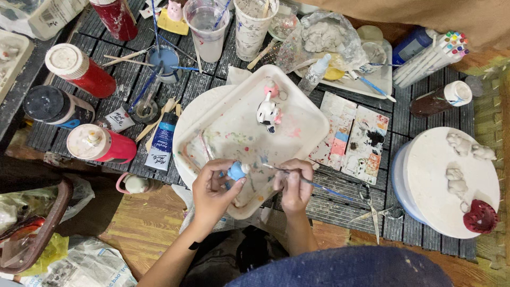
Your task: The person paints small figurines using a fine brush, applying white and pink paint to details on a cow-shaped keychain and a blue object. The person rotates the figurines to access different sides and dips the brush into paint containers and a palette.
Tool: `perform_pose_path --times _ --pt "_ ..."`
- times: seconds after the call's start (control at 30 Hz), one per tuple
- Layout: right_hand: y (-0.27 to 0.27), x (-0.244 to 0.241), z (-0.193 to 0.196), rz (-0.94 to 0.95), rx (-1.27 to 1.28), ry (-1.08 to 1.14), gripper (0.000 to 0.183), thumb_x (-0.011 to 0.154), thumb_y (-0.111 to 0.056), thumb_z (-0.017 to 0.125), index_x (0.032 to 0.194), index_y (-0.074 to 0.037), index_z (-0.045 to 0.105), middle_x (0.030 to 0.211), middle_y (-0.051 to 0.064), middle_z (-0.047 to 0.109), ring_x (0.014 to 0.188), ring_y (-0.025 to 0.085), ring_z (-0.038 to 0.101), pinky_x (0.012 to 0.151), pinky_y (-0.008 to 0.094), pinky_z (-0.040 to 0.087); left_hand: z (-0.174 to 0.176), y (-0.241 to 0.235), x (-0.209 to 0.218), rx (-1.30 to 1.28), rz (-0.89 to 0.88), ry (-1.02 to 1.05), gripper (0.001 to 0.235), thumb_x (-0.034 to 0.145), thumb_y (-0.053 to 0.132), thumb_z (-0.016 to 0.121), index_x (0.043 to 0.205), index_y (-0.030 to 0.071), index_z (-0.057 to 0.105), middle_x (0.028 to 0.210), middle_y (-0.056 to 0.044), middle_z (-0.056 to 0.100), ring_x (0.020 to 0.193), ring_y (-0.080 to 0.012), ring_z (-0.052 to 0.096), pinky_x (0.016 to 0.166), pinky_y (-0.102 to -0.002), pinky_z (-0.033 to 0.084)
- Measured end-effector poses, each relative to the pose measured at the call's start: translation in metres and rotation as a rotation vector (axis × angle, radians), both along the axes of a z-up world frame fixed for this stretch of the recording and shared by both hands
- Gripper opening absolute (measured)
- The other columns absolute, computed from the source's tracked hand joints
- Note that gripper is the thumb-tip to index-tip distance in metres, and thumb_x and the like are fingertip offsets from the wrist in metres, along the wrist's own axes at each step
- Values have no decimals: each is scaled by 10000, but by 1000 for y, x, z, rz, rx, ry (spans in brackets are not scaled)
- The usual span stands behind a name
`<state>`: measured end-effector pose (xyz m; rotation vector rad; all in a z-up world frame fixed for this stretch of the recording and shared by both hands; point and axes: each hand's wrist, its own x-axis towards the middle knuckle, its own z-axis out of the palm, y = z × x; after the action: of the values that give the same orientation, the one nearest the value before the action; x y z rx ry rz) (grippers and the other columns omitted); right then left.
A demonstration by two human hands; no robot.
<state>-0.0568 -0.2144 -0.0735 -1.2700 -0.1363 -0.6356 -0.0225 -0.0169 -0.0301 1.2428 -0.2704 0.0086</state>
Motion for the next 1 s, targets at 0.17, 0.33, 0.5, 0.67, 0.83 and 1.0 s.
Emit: perform_pose_path --times 0.17,0.33,0.5,0.67,0.83,1.0 --pt "6 -8 15 -8 -278 -78 136 1068 -51 540 1147 -19 434 1045 191 632 765 152 675 749 311 605 0 1 1 27 2 0 413 847 -146 750 1208 -7 606 1308 -141 599 1201 -212 653 978 -334 609" --pt "10 -16 18 16 -365 -4 185 1019 33 583 1132 -19 447 1129 229 658 860 177 694 798 295 603 4 3 2 54 -5 -1 421 848 -138 749 1230 -13 624 1317 -142 597 1217 -230 654 1003 -366 620" --pt "9 -17 15 2 -433 9 192 981 60 628 1102 -18 501 1115 215 662 864 166 713 796 286 612 10 5 3 110 -1 -15 418 855 -131 748 1240 -22 626 1315 -145 595 1237 -238 660 1013 -366 630" --pt "8 -21 7 -19 -419 36 197 971 77 630 1102 -15 515 1104 221 666 845 162 707 775 285 607 10 5 2 94 1 -19 417 859 -138 742 1244 -24 627 1321 -147 591 1222 -234 657 1008 -362 631" --pt "-2 -5 -1 23 -259 -44 145 1007 72 552 1118 -22 557 1013 198 714 679 124 690 587 260 606 4 4 2 52 6 6 415 867 -143 732 1240 -13 605 1323 -142 595 1213 -227 650 991 -353 616" --pt "-35 40 73 12 -284 230 202 1091 -69 342 1167 -43 527 1095 182 724 668 124 658 573 234 521 2 6 4 -16 -22 31 416 870 -148 716 1234 2 579 1340 -127 590 1242 -216 637 1014 -359 590"
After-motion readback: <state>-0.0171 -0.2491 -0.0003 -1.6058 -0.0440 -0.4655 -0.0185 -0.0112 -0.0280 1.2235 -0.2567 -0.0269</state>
